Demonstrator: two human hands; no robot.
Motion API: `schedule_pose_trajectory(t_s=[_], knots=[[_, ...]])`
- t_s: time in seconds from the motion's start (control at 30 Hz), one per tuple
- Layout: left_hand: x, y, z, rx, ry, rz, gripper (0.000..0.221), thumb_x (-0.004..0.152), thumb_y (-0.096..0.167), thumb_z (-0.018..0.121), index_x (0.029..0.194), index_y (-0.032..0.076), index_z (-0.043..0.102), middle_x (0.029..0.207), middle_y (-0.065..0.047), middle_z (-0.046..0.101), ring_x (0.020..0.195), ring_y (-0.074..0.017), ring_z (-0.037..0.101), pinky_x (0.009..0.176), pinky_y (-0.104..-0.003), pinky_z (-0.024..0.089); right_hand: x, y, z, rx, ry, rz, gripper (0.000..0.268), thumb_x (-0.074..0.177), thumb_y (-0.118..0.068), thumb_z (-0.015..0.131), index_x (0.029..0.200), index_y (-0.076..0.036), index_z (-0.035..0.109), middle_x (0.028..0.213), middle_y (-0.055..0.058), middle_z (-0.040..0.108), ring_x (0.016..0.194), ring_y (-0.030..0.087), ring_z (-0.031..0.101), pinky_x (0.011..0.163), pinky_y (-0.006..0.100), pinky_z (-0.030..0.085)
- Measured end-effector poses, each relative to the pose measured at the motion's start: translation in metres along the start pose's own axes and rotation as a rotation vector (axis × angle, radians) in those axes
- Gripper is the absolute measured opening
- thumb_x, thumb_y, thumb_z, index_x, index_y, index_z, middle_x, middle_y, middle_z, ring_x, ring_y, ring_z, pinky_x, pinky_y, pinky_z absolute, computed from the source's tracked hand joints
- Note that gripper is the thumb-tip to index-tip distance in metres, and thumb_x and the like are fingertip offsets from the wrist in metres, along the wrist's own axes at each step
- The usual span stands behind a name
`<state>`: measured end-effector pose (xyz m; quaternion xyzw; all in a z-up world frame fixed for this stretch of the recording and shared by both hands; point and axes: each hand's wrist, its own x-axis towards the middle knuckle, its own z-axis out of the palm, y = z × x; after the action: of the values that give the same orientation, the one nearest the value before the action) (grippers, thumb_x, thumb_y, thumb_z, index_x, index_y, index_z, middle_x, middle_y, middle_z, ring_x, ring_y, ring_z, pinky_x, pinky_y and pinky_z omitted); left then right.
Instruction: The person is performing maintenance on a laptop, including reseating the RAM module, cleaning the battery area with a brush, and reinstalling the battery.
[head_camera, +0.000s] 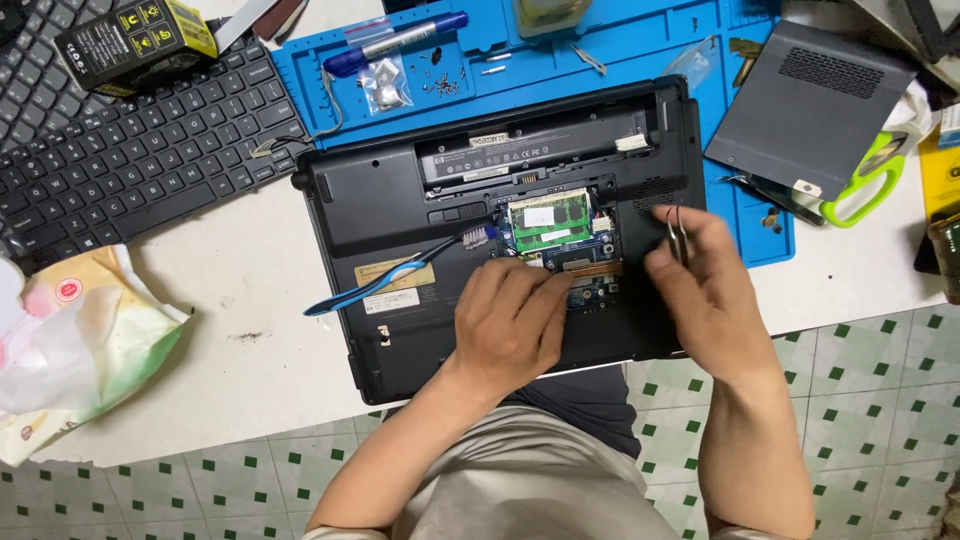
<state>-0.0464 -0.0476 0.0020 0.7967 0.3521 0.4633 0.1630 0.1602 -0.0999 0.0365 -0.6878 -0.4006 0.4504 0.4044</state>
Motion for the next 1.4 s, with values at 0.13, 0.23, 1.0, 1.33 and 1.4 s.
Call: schedule_pose_trajectory(t_s=[0.13, 0.23, 1.0, 1.33, 1.4], knots=[[0.002, 0.0, 0.0, -0.005, 0.006, 0.005, 0.016, 0.09, 0.005, 0.063, 0.097, 0.008, 0.077, 0.079, -0.009, 0.061, 0.075, -0.0301, 0.063, 0.061, -0.035, 0.052, -0.012, 0.003, -0.01, -0.388, 0.142, -0.064, 0.023, 0.109, -0.007, 0.053, 0.128, 0.006, 0.053, 0.086, 0.023, 0.063, 0.076, 0.037, 0.063, 0.072, 0.049, 0.049], [0.003, 0.0, 0.001, -0.006, 0.001, 0.002, 0.016, 0.09, 0.005, 0.064, 0.097, 0.008, 0.078, 0.079, -0.009, 0.061, 0.074, -0.0304, 0.063, 0.061, -0.035, 0.052, -0.02, -0.01, -0.009, -0.577, 0.071, -0.18, 0.022, 0.109, -0.008, 0.054, 0.12, -0.006, 0.073, 0.091, 0.012, 0.066, 0.087, 0.038, 0.068, 0.078, 0.044, 0.054], [0.012, 0.0, -0.003, -0.032, -0.046, -0.004, 0.022, 0.094, 0.009, 0.057, 0.09, 0.006, 0.078, 0.077, -0.01, 0.063, 0.07, -0.0297, 0.063, 0.059, -0.037, 0.054, -0.016, 0.008, 0.007, -1.047, 0.123, -0.203, 0.022, 0.11, -0.022, 0.054, 0.123, -0.016, 0.071, 0.083, 0.003, 0.07, 0.082, 0.029, 0.074, 0.067, 0.04, 0.058], [0.006, -0.002, -0.001, -0.044, -0.058, 0.006, 0.025, 0.097, 0.011, 0.054, 0.094, 0.006, 0.078, 0.078, -0.011, 0.063, 0.073, -0.0316, 0.064, 0.06, -0.039, 0.055, -0.018, 0.018, 0.01, -0.885, 0.14, -0.261, 0.017, 0.106, -0.012, 0.065, 0.121, -0.006, 0.07, 0.089, 0.011, 0.073, 0.077, 0.034, 0.074, 0.067, 0.042, 0.059], [0.004, -0.003, 0.001, -0.026, -0.05, 0.011, 0.023, 0.095, 0.009, 0.056, 0.093, 0.006, 0.078, 0.078, -0.01, 0.063, 0.073, -0.0311, 0.064, 0.061, -0.038, 0.054, -0.016, 0.023, 0.012, -0.863, 0.183, -0.215, 0.016, 0.106, -0.017, 0.068, 0.12, -0.009, 0.07, 0.094, 0.007, 0.074, 0.079, 0.032, 0.074, 0.065, 0.04, 0.059]])
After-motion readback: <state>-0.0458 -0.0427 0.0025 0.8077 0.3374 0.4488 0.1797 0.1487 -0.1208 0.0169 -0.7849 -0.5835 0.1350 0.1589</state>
